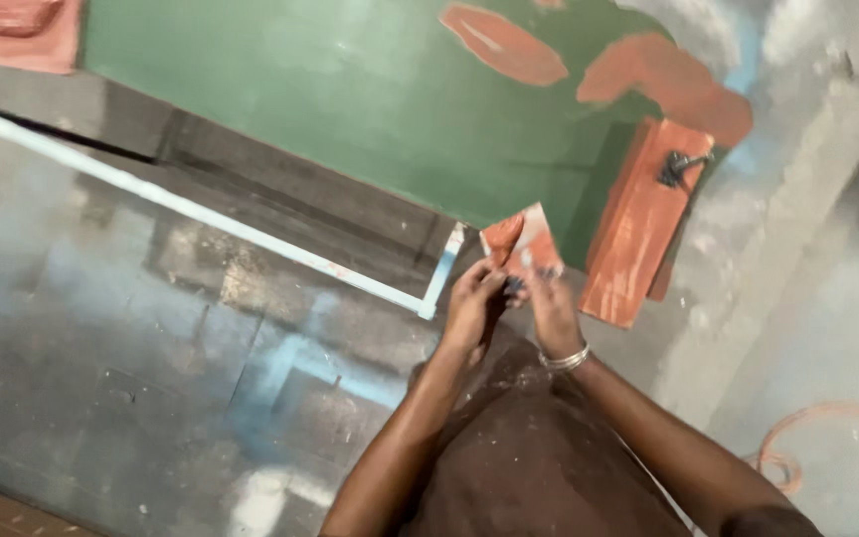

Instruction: The person applies reddish-brown filler paste to a green board using a small rectangular tool. They repeatedly scoop paste from a pile on the board and spread it in patches across the surface, occasionally cleaning the tool on a wooden plank.

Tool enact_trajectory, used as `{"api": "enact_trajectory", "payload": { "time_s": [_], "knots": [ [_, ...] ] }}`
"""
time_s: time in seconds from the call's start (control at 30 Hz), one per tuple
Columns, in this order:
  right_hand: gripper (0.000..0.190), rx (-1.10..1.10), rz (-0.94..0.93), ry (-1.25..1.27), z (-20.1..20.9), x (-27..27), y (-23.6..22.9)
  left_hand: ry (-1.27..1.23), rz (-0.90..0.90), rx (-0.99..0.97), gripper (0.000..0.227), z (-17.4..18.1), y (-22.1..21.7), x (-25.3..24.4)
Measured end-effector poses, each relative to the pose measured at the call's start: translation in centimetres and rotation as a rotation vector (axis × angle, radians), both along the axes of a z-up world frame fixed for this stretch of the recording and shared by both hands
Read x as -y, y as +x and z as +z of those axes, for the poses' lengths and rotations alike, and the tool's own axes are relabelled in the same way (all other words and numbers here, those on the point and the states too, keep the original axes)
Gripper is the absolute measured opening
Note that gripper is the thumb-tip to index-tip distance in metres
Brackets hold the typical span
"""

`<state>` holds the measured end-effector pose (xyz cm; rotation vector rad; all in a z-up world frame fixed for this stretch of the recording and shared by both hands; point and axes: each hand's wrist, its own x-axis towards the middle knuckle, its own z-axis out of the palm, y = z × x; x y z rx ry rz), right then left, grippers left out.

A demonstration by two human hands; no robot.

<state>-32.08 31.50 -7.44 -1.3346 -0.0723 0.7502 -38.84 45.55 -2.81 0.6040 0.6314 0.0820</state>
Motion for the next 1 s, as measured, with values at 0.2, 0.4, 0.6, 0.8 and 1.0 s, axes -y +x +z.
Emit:
{"api": "enact_trajectory", "payload": {
  "time_s": [0.2,0.4,0.6,0.8,1.0],
  "knots": [
    [0.04,0.847,-0.022,-0.67,-1.9,0.4,7.4,0.103,-0.284,-0.287,0.037,-5.8,2.6,-1.6],
    [0.055,1.195,0.103,-1.066,-4.0,-2.4,8.0,0.081,-0.346,-0.34,0.031,-9.1,3.1,-6.7],
    [0.048,0.989,0.438,-1.297,-2.8,-5.4,5.7,0.062,-0.485,-0.329,0.027,-10.1,5.2,-11.6],
    [0.038,0.836,-0.009,-1.543,-3.7,-4.3,11.2,0.098,-0.671,-0.268,0.027,-9.2,5.7,-19.4],
    [0.024,0.783,-0.163,-1.377,-7.3,-10.3,8.0,0.149,-0.744,-0.314,0.024,-10.4,5.5,-27.4]
  ]
}}
